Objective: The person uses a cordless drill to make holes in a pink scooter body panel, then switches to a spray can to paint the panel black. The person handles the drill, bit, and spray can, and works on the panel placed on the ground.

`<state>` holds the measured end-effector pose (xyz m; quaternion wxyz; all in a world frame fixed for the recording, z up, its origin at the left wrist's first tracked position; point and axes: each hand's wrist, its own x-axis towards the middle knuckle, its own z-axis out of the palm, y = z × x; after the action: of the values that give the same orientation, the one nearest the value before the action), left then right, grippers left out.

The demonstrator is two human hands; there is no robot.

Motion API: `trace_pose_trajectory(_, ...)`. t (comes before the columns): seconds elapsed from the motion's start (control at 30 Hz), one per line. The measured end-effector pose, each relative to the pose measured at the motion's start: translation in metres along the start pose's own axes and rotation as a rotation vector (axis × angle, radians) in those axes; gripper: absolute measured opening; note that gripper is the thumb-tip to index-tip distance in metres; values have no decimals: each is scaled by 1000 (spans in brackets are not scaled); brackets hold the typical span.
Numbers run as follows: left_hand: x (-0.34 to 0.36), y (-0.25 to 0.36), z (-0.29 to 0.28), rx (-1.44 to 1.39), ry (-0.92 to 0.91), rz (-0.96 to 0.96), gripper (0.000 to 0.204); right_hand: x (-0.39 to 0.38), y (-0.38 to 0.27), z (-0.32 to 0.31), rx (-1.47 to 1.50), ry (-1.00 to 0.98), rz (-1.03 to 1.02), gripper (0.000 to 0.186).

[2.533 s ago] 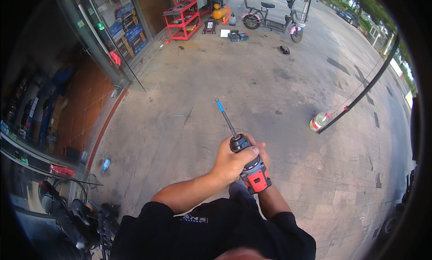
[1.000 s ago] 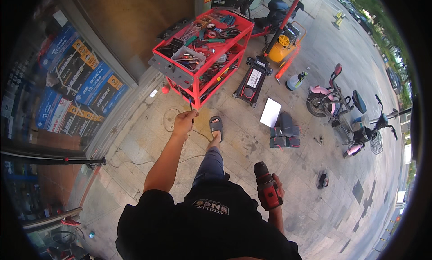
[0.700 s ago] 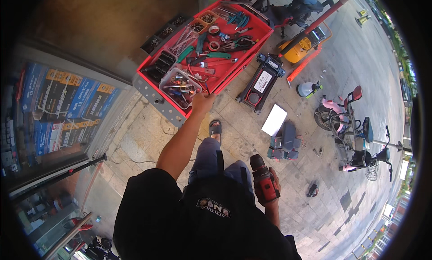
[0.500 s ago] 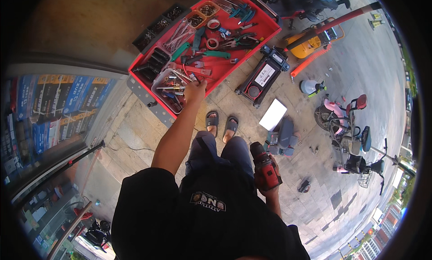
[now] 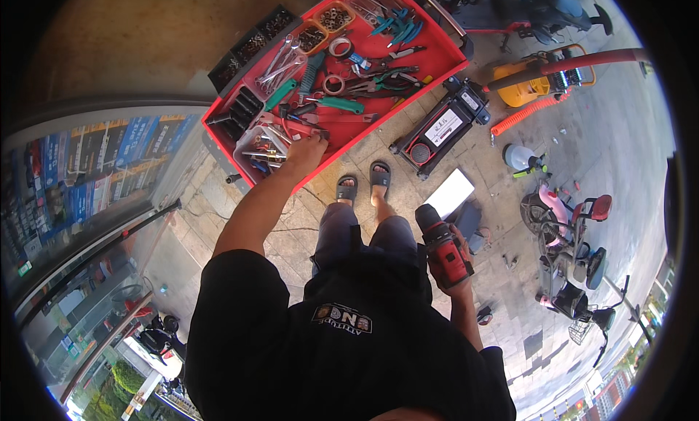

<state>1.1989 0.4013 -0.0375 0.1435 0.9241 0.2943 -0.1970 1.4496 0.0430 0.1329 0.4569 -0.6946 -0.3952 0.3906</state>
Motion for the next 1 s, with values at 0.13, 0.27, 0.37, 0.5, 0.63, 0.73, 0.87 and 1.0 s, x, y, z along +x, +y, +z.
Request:
trace_pose_trajectory(0.13, 4, 6, -12, 87, 39, 41, 24, 30, 8, -27, -353, -44, -187, 78)
trace_pose_trajectory(0.27, 7, 7, -11, 121, 28, 55, 22, 49, 7, -33, -166, -131, -120, 81)
trace_pose_trajectory(0.37, 9, 9, -15, 121, 61, 76, 20, 61, 4, -28, -181, -223, -174, 80)
trace_pose_trajectory(0.5, -8, 27, -61, -97, 292, 145, 18, 85, 0, -16, -133, -317, -353, 72)
trace_pose_trajectory(0.63, -98, 60, -143, -533, 228, 142, 14, 106, -16, 7, 220, -559, -236, 61)
trace_pose_trajectory(0.73, -184, 80, -197, -616, 347, 86, 20, 122, -33, 34, 371, -800, -199, 70)
trace_pose_trajectory(0.87, -270, 103, -226, -521, 565, -74, 15, 124, -54, 81, 620, -1047, -149, 54)
trace_pose_trajectory(1.0, -352, 128, -219, -503, 685, -247, 19, 106, -77, 145, 689, -1320, -86, 48)
